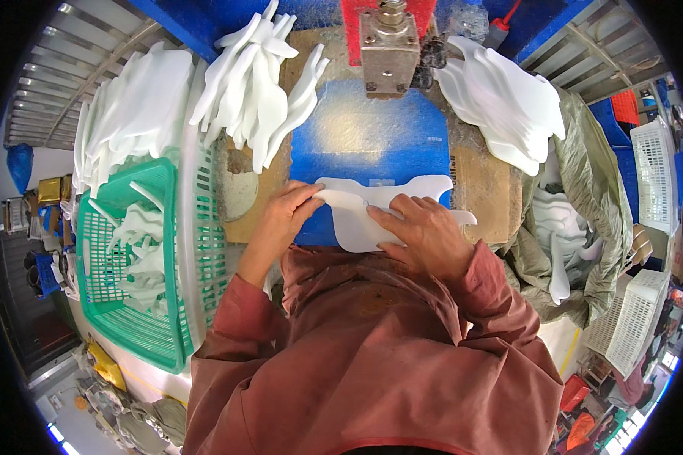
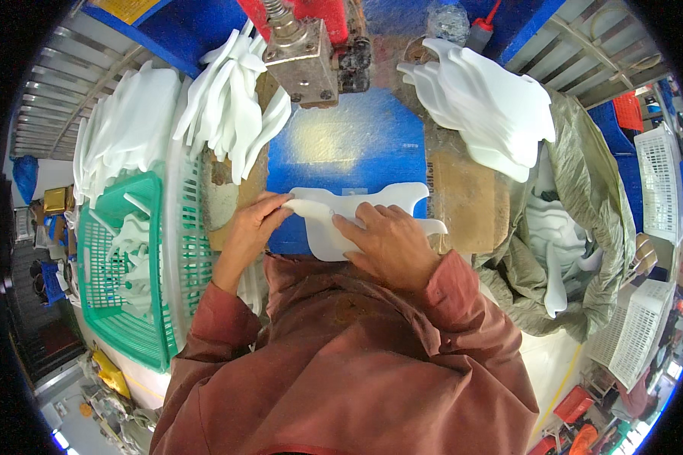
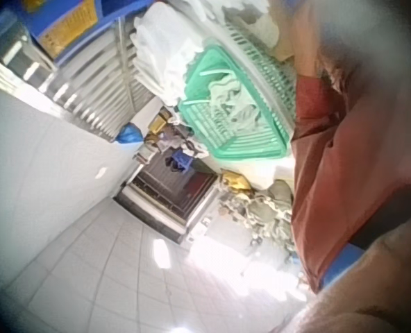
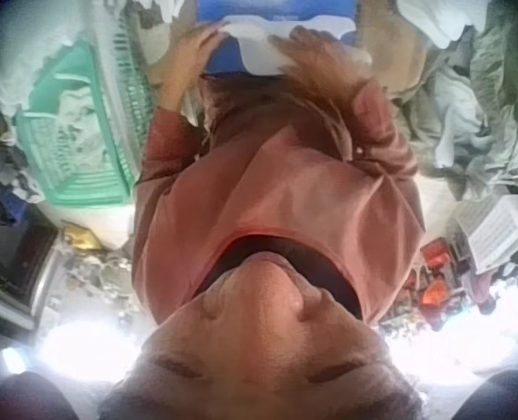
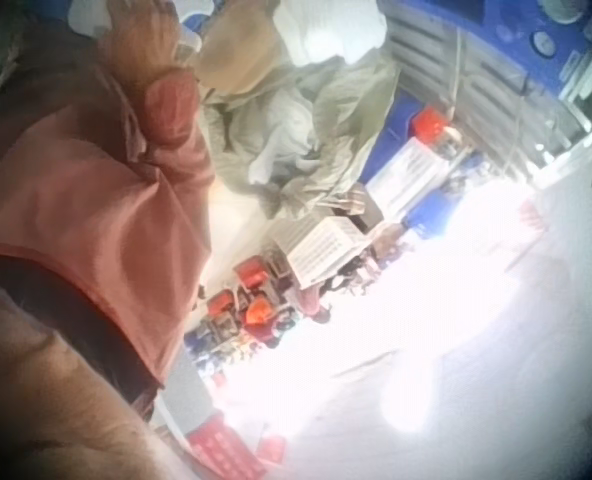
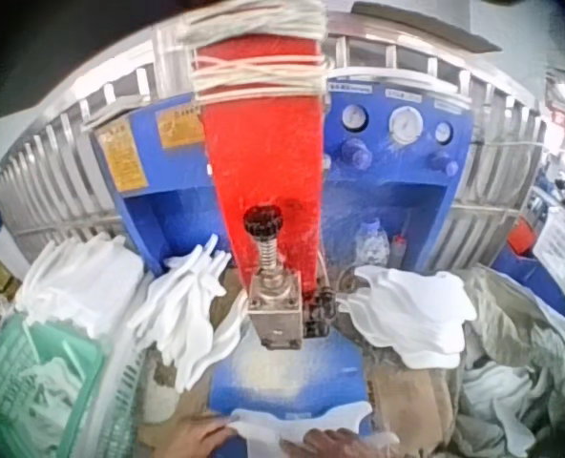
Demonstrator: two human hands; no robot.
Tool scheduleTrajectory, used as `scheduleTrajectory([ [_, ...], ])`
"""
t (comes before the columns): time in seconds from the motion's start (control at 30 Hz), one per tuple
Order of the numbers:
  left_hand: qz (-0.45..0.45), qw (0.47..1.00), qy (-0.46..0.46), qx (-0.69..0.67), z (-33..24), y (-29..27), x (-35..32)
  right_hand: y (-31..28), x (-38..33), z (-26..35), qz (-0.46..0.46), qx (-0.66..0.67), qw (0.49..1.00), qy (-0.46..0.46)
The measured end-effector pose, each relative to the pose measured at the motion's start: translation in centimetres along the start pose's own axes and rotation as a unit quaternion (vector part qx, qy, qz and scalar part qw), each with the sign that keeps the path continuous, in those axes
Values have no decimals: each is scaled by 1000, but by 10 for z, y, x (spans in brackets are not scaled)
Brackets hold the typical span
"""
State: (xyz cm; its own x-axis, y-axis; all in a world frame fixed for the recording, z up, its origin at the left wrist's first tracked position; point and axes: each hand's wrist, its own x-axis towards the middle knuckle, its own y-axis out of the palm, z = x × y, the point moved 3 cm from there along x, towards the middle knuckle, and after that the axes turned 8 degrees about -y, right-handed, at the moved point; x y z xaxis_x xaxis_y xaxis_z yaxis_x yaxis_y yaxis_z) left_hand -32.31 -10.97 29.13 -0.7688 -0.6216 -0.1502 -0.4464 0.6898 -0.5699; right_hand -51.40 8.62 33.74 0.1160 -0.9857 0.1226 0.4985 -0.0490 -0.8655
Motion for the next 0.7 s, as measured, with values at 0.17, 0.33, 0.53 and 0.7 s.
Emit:
scheduleTrajectory([
  [0.17,-54,996,47,46,9,6,15,11,16,-16,3,4,1000,-14],
  [0.33,-72,991,67,87,15,9,23,17,23,-23,30,12,999,3],
  [0.53,-102,985,66,121,21,17,27,20,30,-28,29,23,999,2],
  [0.7,-104,986,46,125,23,19,27,24,30,-33,32,29,999,1],
])
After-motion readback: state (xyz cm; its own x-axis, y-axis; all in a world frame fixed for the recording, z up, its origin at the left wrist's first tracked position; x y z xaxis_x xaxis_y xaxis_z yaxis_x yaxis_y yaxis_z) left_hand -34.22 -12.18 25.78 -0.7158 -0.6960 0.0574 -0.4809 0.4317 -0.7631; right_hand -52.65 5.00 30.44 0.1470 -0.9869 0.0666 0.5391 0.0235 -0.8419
